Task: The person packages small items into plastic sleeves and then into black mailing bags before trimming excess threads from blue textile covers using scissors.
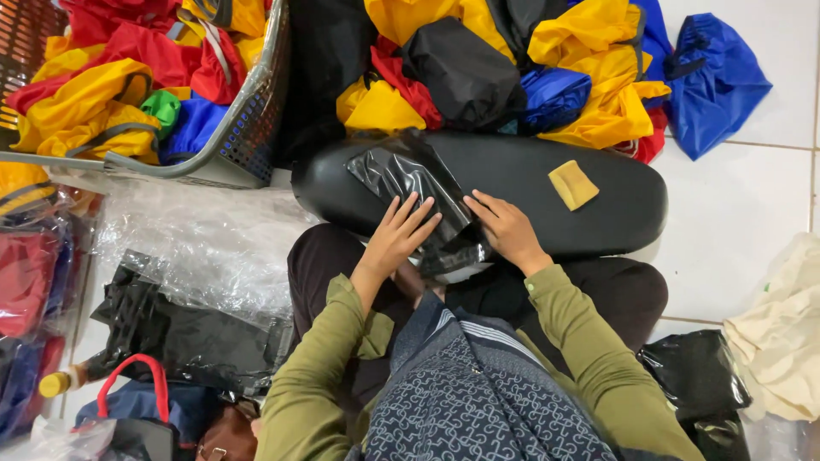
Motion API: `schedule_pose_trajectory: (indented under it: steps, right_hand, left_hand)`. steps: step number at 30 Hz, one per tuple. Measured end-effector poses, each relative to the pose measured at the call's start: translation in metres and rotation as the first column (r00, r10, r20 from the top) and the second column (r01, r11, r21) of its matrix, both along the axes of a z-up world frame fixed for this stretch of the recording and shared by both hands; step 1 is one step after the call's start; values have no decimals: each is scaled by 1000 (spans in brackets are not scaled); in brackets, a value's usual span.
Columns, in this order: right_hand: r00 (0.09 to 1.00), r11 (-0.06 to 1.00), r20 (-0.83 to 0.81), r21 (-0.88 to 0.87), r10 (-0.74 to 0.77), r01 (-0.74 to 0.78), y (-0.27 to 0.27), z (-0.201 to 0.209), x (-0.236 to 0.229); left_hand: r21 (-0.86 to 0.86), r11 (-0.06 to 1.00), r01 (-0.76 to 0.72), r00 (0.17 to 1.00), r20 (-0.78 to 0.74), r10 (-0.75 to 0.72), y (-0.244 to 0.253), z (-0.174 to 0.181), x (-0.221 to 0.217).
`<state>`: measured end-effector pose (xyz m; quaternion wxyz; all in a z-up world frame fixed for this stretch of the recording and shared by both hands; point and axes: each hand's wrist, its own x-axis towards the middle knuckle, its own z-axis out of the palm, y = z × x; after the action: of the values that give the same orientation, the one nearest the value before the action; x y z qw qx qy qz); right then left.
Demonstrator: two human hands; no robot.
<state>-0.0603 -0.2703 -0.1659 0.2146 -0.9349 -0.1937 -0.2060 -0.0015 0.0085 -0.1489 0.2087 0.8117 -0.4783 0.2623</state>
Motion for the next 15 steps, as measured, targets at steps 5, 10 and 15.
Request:
schedule_pose_trajectory:
  steps: [5, 10, 15]
  right_hand:
    - [968, 829, -243, 553, 68, 81, 28, 133, -26]
    - [976, 750, -91, 655, 200, -93, 15, 161, -25]
    - [904, 542, -384, 808, 187, 231, -9, 151, -6]
  left_hand:
    - [-252, 965, 74, 966, -221, -131, -11, 84, -35]
    - [-485, 872, 73, 626, -658, -418, -12, 144, -39]
    - [-556, 831, -7, 456, -741, -493, -25, 150, -6]
